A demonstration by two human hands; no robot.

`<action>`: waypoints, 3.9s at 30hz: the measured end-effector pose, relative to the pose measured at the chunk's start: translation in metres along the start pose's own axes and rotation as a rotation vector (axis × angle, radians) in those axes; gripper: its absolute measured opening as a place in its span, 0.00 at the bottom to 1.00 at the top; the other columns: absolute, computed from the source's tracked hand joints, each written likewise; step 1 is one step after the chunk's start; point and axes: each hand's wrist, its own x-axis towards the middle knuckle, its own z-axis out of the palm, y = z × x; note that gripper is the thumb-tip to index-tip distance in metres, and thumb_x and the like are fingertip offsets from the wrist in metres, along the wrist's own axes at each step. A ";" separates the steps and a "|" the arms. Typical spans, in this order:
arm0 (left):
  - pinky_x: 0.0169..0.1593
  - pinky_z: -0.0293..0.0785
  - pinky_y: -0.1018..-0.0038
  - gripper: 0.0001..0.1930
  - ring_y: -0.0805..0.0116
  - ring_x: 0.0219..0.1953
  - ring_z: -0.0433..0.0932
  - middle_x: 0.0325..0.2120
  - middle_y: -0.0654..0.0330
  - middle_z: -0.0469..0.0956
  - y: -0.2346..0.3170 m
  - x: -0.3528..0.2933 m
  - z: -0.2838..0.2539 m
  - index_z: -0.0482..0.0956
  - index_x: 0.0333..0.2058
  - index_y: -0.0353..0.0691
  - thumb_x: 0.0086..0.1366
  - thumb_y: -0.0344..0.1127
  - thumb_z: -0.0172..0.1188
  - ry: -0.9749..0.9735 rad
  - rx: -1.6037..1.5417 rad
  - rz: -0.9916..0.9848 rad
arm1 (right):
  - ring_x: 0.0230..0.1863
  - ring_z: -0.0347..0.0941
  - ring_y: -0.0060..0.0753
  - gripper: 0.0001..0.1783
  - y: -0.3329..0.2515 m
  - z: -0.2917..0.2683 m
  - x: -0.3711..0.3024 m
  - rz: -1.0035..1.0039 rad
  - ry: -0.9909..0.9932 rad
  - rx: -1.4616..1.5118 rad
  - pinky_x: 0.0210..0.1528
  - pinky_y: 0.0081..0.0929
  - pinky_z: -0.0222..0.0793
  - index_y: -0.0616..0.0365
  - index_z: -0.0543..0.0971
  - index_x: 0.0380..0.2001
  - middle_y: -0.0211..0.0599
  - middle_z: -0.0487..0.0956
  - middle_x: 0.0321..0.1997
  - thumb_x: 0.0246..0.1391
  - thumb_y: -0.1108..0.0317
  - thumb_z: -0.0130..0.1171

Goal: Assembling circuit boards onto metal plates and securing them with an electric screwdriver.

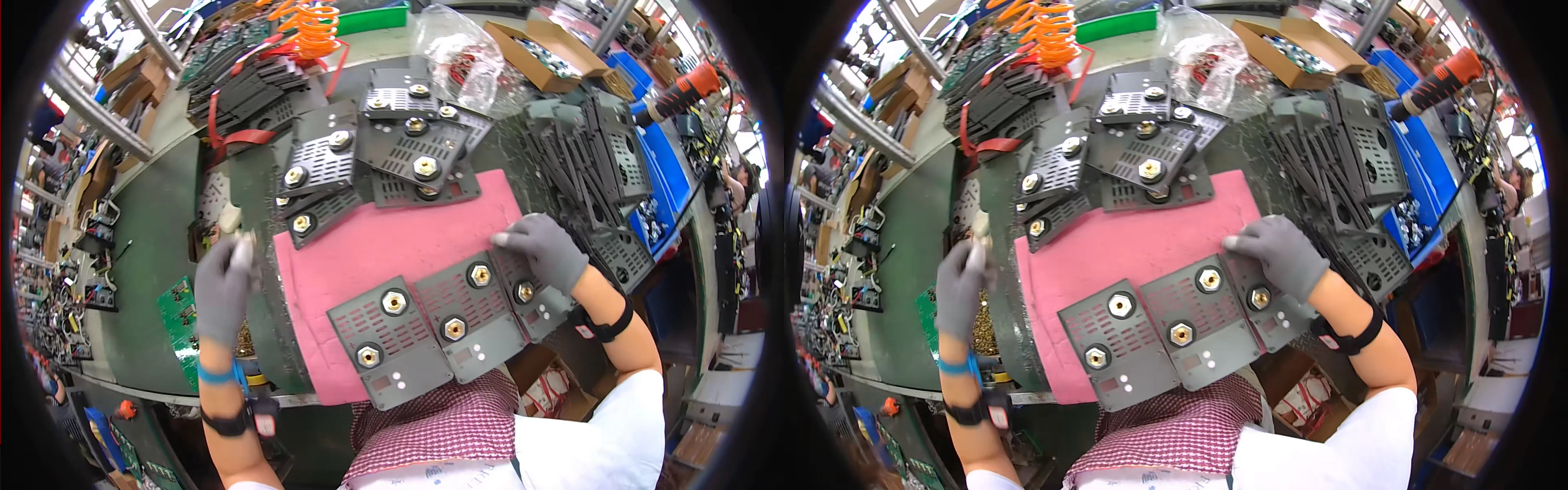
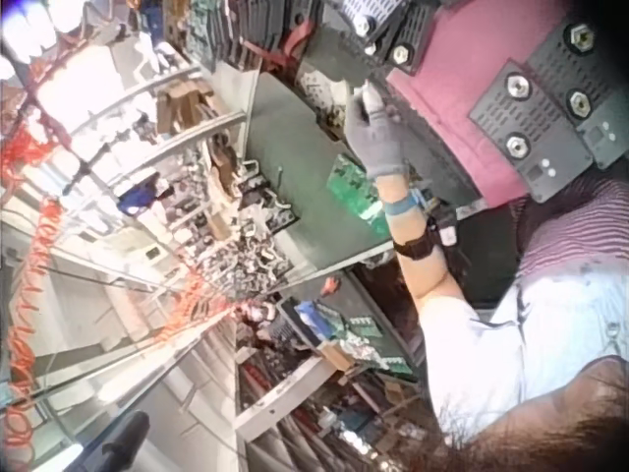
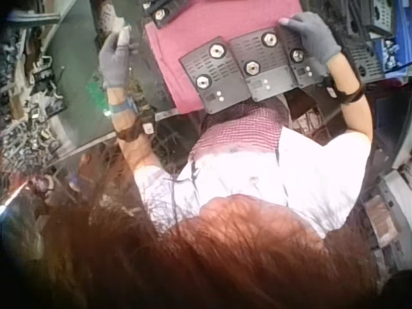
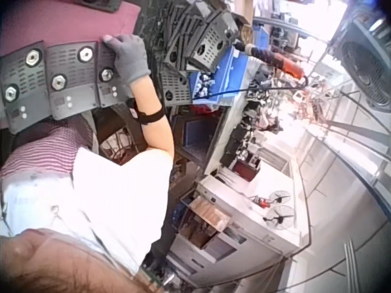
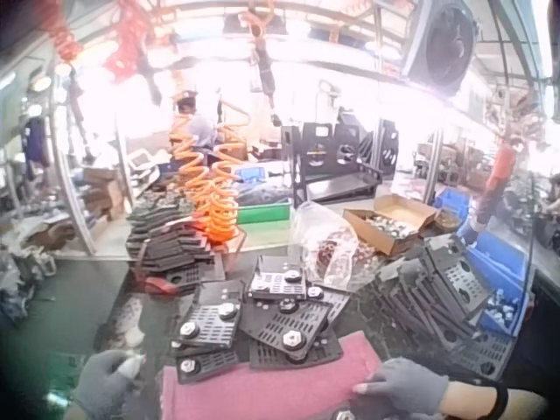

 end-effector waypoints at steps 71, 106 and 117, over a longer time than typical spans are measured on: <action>0.32 0.73 0.81 0.19 0.79 0.29 0.75 0.36 0.61 0.77 0.028 0.022 -0.098 0.71 0.51 0.29 0.62 0.32 0.50 -0.151 -0.295 0.016 | 0.33 0.75 0.47 0.18 -0.125 -0.025 0.193 0.204 0.273 0.601 0.40 0.38 0.70 0.66 0.73 0.41 0.52 0.78 0.34 0.57 0.61 0.51; 0.50 0.72 0.63 0.13 0.48 0.49 0.73 0.46 0.50 0.73 -0.018 0.040 0.017 0.73 0.40 0.37 0.54 0.21 0.56 -0.287 0.515 0.658 | 0.38 0.76 0.31 0.30 -0.024 -0.029 0.129 0.966 0.630 1.214 0.37 0.30 0.76 0.66 0.64 0.54 0.44 0.77 0.42 0.54 0.62 0.61; 0.22 0.70 0.78 0.19 0.76 0.19 0.72 0.23 0.59 0.75 -0.057 -0.022 -0.047 0.69 0.51 0.36 0.67 0.41 0.52 -0.191 0.228 -0.330 | 0.21 0.75 0.30 0.12 -0.014 -0.023 0.161 1.020 0.329 1.263 0.20 0.29 0.75 0.65 0.73 0.32 0.40 0.78 0.28 0.55 0.65 0.49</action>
